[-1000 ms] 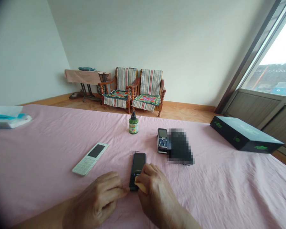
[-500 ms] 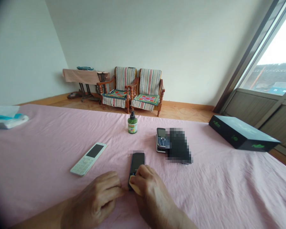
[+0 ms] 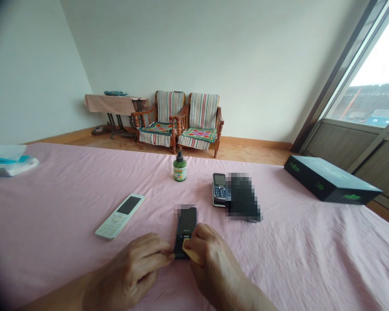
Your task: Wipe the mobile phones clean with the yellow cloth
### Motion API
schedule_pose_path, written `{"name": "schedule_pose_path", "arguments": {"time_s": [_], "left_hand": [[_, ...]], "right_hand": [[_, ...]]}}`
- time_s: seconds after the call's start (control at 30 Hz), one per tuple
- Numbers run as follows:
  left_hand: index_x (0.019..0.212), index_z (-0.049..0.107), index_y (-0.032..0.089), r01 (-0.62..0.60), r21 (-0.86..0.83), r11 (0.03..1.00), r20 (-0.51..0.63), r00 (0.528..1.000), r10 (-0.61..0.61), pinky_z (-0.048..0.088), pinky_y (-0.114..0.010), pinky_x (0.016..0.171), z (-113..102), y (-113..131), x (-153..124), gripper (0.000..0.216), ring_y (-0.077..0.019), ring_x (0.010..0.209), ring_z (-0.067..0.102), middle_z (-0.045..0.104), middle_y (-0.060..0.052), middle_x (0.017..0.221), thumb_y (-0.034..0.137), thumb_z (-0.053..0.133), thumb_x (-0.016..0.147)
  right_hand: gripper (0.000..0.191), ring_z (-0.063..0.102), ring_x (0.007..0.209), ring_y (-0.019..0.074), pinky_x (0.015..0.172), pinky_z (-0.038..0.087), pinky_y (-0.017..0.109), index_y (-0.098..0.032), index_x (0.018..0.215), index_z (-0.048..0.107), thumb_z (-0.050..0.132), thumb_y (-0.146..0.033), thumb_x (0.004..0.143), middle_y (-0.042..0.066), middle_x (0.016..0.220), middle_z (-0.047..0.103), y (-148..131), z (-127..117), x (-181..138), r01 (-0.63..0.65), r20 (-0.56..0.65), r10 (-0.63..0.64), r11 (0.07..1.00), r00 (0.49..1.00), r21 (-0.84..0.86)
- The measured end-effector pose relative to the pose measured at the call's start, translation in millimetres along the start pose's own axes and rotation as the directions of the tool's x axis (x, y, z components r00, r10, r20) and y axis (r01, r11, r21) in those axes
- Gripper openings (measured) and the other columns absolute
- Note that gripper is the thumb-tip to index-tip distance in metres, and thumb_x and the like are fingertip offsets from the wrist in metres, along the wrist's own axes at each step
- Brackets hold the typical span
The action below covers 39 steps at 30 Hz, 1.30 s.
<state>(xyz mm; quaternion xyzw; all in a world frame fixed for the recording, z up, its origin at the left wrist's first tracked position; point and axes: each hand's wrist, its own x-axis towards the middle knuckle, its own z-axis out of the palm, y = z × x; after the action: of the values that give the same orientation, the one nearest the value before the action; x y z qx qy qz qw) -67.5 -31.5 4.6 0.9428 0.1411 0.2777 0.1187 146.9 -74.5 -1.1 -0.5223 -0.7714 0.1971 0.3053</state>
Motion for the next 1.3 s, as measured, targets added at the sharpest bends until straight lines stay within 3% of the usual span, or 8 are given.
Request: {"name": "schedule_pose_path", "arguments": {"time_s": [0.37,0.57,0.83,1.0,1.17,1.3], "left_hand": [[0.102,0.063,0.016,0.011,0.007,1.000,0.003,1.000,-0.011,0.050,-0.030,0.080,-1,1,0,0.033,-0.0187,0.086,0.060,0.066,-0.007,0.096,-0.001,0.044,0.082],[0.104,0.063,0.016,0.000,-0.005,1.000,-0.006,1.000,-0.001,0.051,-0.031,0.081,-1,0,0,0.033,-0.0188,0.087,0.060,0.066,-0.008,0.098,0.000,0.043,0.084],[0.105,0.063,0.016,0.011,-0.015,1.000,-0.002,1.000,-0.011,0.050,-0.032,0.080,1,0,-2,0.034,-0.0193,0.087,0.059,0.066,-0.008,0.098,-0.001,0.042,0.083],[0.105,0.062,0.016,0.015,-0.023,1.000,0.009,1.000,-0.015,0.050,-0.031,0.081,0,0,-1,0.035,-0.0190,0.087,0.059,0.066,-0.007,0.098,-0.002,0.043,0.082],[0.105,0.062,0.016,0.025,-0.018,1.000,0.010,1.000,-0.025,0.050,-0.032,0.081,1,0,-2,0.036,-0.0195,0.088,0.059,0.065,-0.007,0.098,-0.002,0.042,0.082],[0.106,0.062,0.016,0.015,-0.024,1.000,0.008,1.000,-0.015,0.050,-0.032,0.081,0,0,-1,0.035,-0.0194,0.087,0.059,0.065,-0.008,0.098,-0.002,0.042,0.083]], "right_hand": [[0.033,0.052,0.075,0.0131,0.064,0.038,0.024,-0.018,0.075,0.066,0.044,0.006,0.078,0.002,0.080,0.053,1,-2,1,0.020,0.006,-0.020,1.000,1.000,0.021],[0.032,0.055,0.070,0.0115,0.062,0.039,0.022,-0.017,0.072,0.067,0.047,0.007,0.076,0.000,0.075,0.054,10,-14,-1,-0.014,0.009,0.014,1.000,1.000,0.027],[0.039,0.055,0.075,0.0123,0.065,0.042,0.022,-0.021,0.088,0.071,0.043,0.006,0.083,0.002,0.081,0.055,10,-18,0,0.066,0.054,-0.070,0.995,0.996,0.070],[0.038,0.056,0.078,0.0113,0.067,0.041,0.022,-0.021,0.085,0.071,0.046,0.006,0.081,0.001,0.084,0.056,8,-24,-3,0.092,0.118,-0.101,0.993,0.988,0.078],[0.039,0.056,0.075,0.0111,0.066,0.042,0.022,-0.023,0.090,0.072,0.044,0.003,0.084,0.001,0.083,0.056,12,-20,-1,0.083,0.049,-0.087,0.994,0.995,0.077],[0.040,0.057,0.077,0.0112,0.067,0.042,0.022,-0.021,0.085,0.072,0.045,0.007,0.079,0.001,0.083,0.057,9,-22,-1,0.097,0.094,-0.104,0.992,0.990,0.077]]}}
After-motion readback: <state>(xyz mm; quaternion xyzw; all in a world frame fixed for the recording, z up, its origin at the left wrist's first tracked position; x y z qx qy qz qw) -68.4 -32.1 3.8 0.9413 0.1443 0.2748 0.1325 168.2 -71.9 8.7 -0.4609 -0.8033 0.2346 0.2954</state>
